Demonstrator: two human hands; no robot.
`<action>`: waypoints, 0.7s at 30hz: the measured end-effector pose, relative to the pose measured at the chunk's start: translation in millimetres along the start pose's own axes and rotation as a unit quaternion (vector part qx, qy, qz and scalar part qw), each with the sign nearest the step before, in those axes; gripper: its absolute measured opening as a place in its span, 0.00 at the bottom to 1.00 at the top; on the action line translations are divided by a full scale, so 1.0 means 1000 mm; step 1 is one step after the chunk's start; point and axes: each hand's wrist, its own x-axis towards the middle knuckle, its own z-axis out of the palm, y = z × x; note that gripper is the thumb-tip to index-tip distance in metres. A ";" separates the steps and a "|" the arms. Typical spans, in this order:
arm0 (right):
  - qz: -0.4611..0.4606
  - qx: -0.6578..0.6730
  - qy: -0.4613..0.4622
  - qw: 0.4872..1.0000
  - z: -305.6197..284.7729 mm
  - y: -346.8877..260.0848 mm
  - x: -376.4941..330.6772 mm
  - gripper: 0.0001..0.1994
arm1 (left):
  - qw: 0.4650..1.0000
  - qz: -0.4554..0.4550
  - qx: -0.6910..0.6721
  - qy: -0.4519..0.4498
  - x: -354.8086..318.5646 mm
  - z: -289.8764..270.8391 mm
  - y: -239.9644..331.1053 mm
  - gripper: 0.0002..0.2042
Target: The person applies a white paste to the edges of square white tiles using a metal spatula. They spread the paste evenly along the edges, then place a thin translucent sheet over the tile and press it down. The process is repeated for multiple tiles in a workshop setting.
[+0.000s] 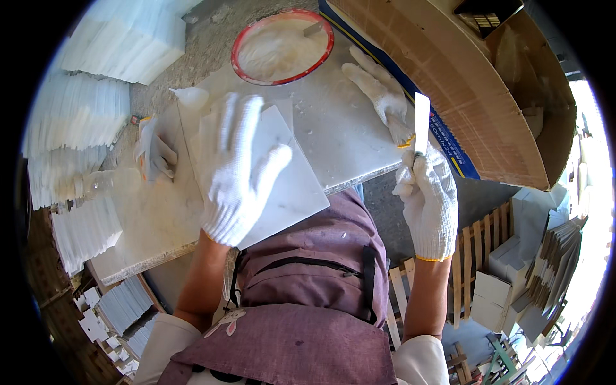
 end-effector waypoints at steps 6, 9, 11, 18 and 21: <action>0.030 -0.033 -0.009 0.999 0.027 0.015 0.014 0.10 | 0.953 0.154 -0.179 -0.190 -0.022 0.009 0.060 0.40; 0.025 -0.134 -0.002 0.991 0.031 0.005 0.020 0.10 | 0.893 0.230 -0.347 -0.170 -0.037 0.010 0.073 0.35; 0.021 -0.072 -0.006 0.997 0.017 0.007 0.029 0.11 | 0.955 0.160 -0.230 -0.097 -0.020 -0.002 0.046 0.31; 0.000 -0.278 -0.106 0.955 0.061 0.016 0.043 0.15 | 0.901 0.217 -0.310 -0.211 -0.058 0.009 0.057 0.32; -0.011 -0.397 -0.186 0.898 0.077 0.014 0.054 0.15 | 0.856 0.226 -0.419 -0.199 -0.059 -0.004 0.061 0.24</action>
